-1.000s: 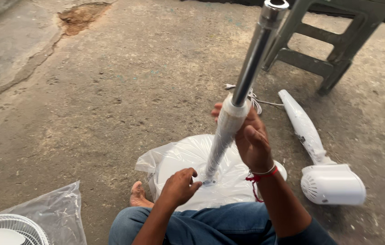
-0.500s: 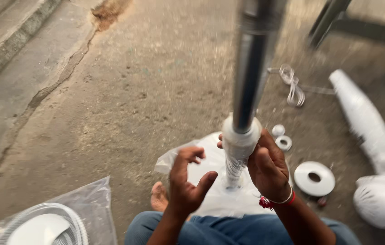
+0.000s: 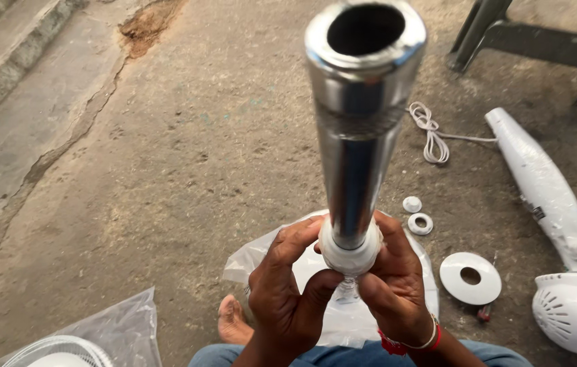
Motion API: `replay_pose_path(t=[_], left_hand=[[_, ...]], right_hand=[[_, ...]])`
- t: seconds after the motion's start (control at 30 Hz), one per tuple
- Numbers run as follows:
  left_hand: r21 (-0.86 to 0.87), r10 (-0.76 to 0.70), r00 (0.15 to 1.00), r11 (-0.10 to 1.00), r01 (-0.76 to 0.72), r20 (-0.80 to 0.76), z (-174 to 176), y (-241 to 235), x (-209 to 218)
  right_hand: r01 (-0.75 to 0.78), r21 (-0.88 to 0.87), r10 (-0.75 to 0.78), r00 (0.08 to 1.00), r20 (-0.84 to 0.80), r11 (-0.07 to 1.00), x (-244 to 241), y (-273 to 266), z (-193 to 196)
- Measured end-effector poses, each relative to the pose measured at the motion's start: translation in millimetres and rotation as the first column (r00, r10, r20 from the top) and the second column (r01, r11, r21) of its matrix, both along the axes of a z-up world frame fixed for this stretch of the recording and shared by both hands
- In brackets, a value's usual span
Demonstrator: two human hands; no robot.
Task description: The person assembles a stand fan by fitting a pole into the base, sliding a plastic cover over the connection, and then using a screwdriver to tighten components on the upper motor assembly.
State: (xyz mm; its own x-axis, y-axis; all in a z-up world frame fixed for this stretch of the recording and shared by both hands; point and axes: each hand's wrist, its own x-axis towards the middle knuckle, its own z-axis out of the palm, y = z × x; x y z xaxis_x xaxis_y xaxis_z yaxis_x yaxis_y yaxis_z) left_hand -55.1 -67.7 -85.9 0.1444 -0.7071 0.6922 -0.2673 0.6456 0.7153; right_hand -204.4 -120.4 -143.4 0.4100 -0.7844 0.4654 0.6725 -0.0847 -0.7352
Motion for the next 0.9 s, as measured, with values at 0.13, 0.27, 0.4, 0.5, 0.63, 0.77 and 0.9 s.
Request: replay_pose_path(t=[0.13,0.27,0.4,0.5,0.63,0.77,0.9], left_hand=[[0.102,-0.024,1.000,0.994,0.025,-0.006,4.0,-0.8,0.5],[0.112,-0.117,0.987,0.985,0.129,-0.107,-4.8,-1.8,-1.1],[0.087,0.023,0.997,0.996,-0.016,-0.078,-16.2,-3.9,-8.3],[-0.014,-0.107,0.977,0.994,0.106,-0.183,-22.3,-8.5,-16.9],[0.029,-0.206,0.919,0.973,0.229,-0.336,-31.1,-13.1,-26.2],[0.095,-0.237,0.860,0.946,0.311,-0.452,-37.9,-11.7,-30.2],[0.058,-0.218,0.911,0.966,0.253,-0.349,-35.3,-10.9,-30.5]], right_hand=[[-0.073,0.115,0.055,0.987,0.152,0.991,1.1,-3.7,-5.6],[0.091,0.080,-0.093,0.996,0.018,0.993,1.6,1.1,-16.9],[0.159,-0.057,-0.161,0.986,-0.034,0.986,2.6,5.7,-15.2],[0.243,-0.063,-0.244,0.970,-0.009,0.968,8.4,9.5,-19.2],[0.210,0.083,-0.220,0.965,0.142,0.974,9.6,4.6,-31.3],[0.172,0.121,-0.187,0.975,0.122,0.978,2.5,1.0,-44.1],[0.183,0.095,-0.191,0.978,0.080,0.978,2.1,3.2,-49.9]])
